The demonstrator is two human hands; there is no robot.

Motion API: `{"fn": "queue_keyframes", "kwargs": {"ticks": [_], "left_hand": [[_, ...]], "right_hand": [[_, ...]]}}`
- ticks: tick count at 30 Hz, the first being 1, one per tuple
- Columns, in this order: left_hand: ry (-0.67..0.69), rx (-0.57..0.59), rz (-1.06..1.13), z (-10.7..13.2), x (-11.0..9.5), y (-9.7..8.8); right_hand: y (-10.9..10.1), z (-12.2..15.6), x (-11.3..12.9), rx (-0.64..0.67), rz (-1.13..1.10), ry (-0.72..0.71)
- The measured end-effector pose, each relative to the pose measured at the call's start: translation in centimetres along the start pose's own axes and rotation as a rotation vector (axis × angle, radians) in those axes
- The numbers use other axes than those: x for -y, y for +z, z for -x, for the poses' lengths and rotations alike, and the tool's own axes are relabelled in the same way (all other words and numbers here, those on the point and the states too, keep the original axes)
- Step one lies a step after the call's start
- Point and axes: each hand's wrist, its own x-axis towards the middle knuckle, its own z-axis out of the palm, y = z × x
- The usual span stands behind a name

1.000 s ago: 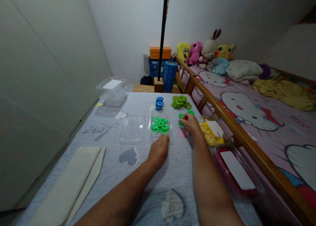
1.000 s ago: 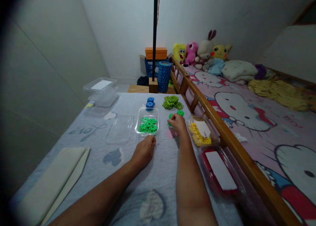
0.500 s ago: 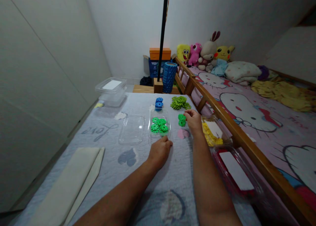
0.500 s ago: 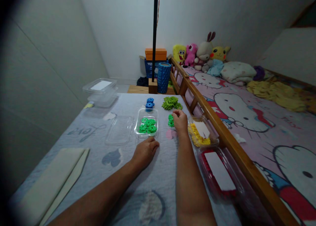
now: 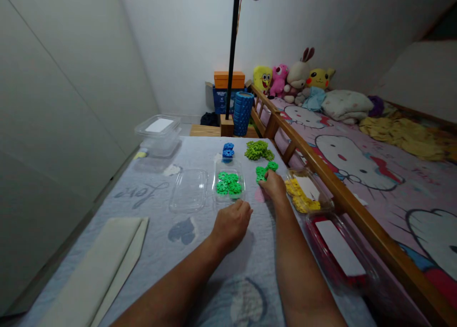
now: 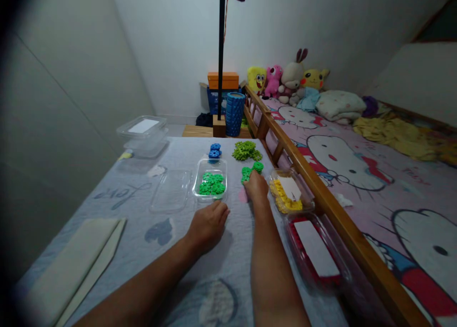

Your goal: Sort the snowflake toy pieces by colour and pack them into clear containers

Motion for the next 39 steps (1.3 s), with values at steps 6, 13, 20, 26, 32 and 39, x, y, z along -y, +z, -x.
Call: {"fn": "queue_keyframes", "kwargs": {"ticks": [6,13,20,26,32,39], "left_hand": [[0.077,-0.52,0.137,-0.7,2.5,-2.8],[-0.358,-0.513,0.202,-1.4,6.3,-2.0],[-0.59,-0.45,0.571,-1.4,4.9,-0.7],[-0.652,-0.421,0.668,-1.3,4.9,0.1],[-0.695,-0.411,0.816,-1.4,5.1,0.4],[-0.74,-0.482,0.921,-1.7,5.5,0.0]], "right_hand": [[0.2,0.0,-0.2,-0.082,-0.058,-0.064],[-0.6,-0.3,0.0,-0.096,-0.368,-0.138],[-1.4,0.3,3.1,0.023,-1.014,-0.288],[-0.5,1.9,6.1,0.076,-0.806,-0.475],[-0.6,0.7,3.9,-0.177,-0.491,-0.374],[0.9,0.5,1.2,-0.167,-0.151,-0.047]]}}
